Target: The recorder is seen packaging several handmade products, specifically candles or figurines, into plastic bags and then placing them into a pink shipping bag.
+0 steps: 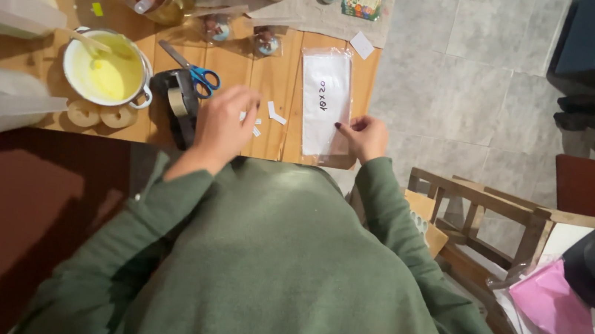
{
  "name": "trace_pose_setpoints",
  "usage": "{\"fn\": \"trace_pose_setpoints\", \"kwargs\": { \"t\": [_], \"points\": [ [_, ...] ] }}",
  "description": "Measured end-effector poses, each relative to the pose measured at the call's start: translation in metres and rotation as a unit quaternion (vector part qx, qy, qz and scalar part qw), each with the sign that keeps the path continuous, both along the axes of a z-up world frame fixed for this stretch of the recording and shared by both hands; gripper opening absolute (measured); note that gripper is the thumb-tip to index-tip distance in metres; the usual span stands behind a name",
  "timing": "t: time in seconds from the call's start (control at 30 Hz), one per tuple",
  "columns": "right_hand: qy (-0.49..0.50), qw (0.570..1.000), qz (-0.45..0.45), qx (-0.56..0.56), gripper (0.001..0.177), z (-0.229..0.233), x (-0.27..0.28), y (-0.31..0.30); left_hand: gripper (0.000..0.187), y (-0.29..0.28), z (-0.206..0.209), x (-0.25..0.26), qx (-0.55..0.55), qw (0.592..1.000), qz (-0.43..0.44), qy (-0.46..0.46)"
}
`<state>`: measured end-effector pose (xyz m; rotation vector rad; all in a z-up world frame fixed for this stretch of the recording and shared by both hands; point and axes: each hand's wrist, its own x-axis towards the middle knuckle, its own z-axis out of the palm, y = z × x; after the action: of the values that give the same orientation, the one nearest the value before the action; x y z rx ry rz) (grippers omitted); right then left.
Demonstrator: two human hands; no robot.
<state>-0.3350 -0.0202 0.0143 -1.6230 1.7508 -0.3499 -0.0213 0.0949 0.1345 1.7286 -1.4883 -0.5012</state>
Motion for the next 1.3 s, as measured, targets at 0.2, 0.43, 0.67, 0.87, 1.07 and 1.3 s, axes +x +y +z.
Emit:
{"fn": "trace_pose_setpoints", "kwargs": {
  "t": [0.2,0.43,0.67,0.87,1.07,1.3],
  "points": [
    [-0.126,0.988,0.066,-0.052,0.024,-0.003,-0.014,0.001,0.015,0.038,-0.021,-0.007,0.059,0.993,-0.017,0.102],
    [-0.264,0.964,0.001,-0.017,0.018,0.051,-0.027,0.019,0.023,0.003,-0.061,-0.035,0.132,0.957,-0.119,0.230],
    [-0.418,0.900,-0.123,0.021,0.027,0.075,-0.042,0.090,0.038,-0.047,-0.089,-0.110,0.226,0.747,-0.227,0.583],
    [-0.367,0.888,-0.240,-0.137,0.039,0.068,-0.047,0.151,0.040,-0.044,-0.070,-0.165,0.260,0.737,-0.280,0.557],
    [-0.471,0.794,-0.370,-0.108,0.040,0.090,-0.132,0.189,0.049,-0.063,-0.023,-0.201,0.311,0.685,-0.343,0.562],
    [-0.272,0.719,-0.569,-0.294,0.043,0.015,-0.378,0.244,0.075,-0.085,-0.005,-0.274,0.326,0.743,-0.376,0.448]
  ]
}}
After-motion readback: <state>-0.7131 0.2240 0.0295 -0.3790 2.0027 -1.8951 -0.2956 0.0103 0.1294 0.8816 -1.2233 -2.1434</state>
